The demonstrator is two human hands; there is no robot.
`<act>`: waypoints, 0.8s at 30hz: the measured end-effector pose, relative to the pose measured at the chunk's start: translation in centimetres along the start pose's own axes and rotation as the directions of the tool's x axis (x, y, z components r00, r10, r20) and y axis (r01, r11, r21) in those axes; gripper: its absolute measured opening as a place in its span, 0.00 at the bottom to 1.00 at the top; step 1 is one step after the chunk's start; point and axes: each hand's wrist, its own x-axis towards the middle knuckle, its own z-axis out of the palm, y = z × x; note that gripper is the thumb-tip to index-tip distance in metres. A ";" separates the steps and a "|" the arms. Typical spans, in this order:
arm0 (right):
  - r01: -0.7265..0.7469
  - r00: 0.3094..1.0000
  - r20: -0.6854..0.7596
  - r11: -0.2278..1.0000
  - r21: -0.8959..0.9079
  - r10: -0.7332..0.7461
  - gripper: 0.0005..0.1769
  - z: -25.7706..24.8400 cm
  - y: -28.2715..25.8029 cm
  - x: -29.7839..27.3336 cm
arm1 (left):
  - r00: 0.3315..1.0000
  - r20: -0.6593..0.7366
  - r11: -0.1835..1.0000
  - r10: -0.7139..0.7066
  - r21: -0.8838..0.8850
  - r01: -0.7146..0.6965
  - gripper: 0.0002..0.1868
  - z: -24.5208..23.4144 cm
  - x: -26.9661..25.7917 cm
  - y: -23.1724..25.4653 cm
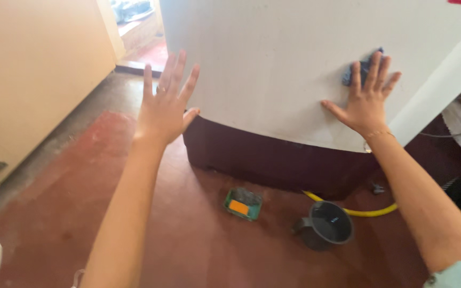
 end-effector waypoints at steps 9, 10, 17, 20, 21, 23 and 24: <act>-0.012 0.999 0.030 0.999 0.035 0.011 0.68 0.6 0.1 1.6 | 0.995 0.087 0.998 0.054 0.001 -0.055 0.53 -0.6 11.5 -7.9; 0.000 1.000 0.016 1.000 0.017 0.000 0.67 0.5 0.0 1.5 | 0.995 0.084 0.998 0.058 0.000 -0.058 0.55 -1.1 13.6 -8.0; -0.050 0.997 0.065 0.999 0.014 0.049 0.66 0.6 0.8 1.6 | 1.000 0.019 1.000 -0.012 0.025 0.011 0.67 -3.8 25.5 -5.8; -0.107 0.994 0.030 0.994 0.025 0.107 0.65 -0.5 -1.5 1.3 | 0.999 -0.028 0.999 0.037 0.018 -0.036 0.70 -3.8 28.3 -5.4; -0.132 0.991 -0.009 0.991 0.020 0.132 0.64 -1.2 -2.0 2.6 | 0.999 0.038 0.998 0.025 -0.059 -0.022 0.72 -3.6 29.2 -5.3; -0.236 0.962 -0.086 0.945 0.226 0.261 0.65 -2.0 -5.1 5.1 | 0.982 0.187 0.976 0.024 -0.215 0.018 0.75 -2.8 29.8 -4.3; -0.277 0.938 -0.111 0.904 0.325 0.328 0.66 -3.0 -6.7 6.4 | 0.990 0.142 0.967 0.013 -0.253 0.023 0.75 -2.2 29.5 -3.6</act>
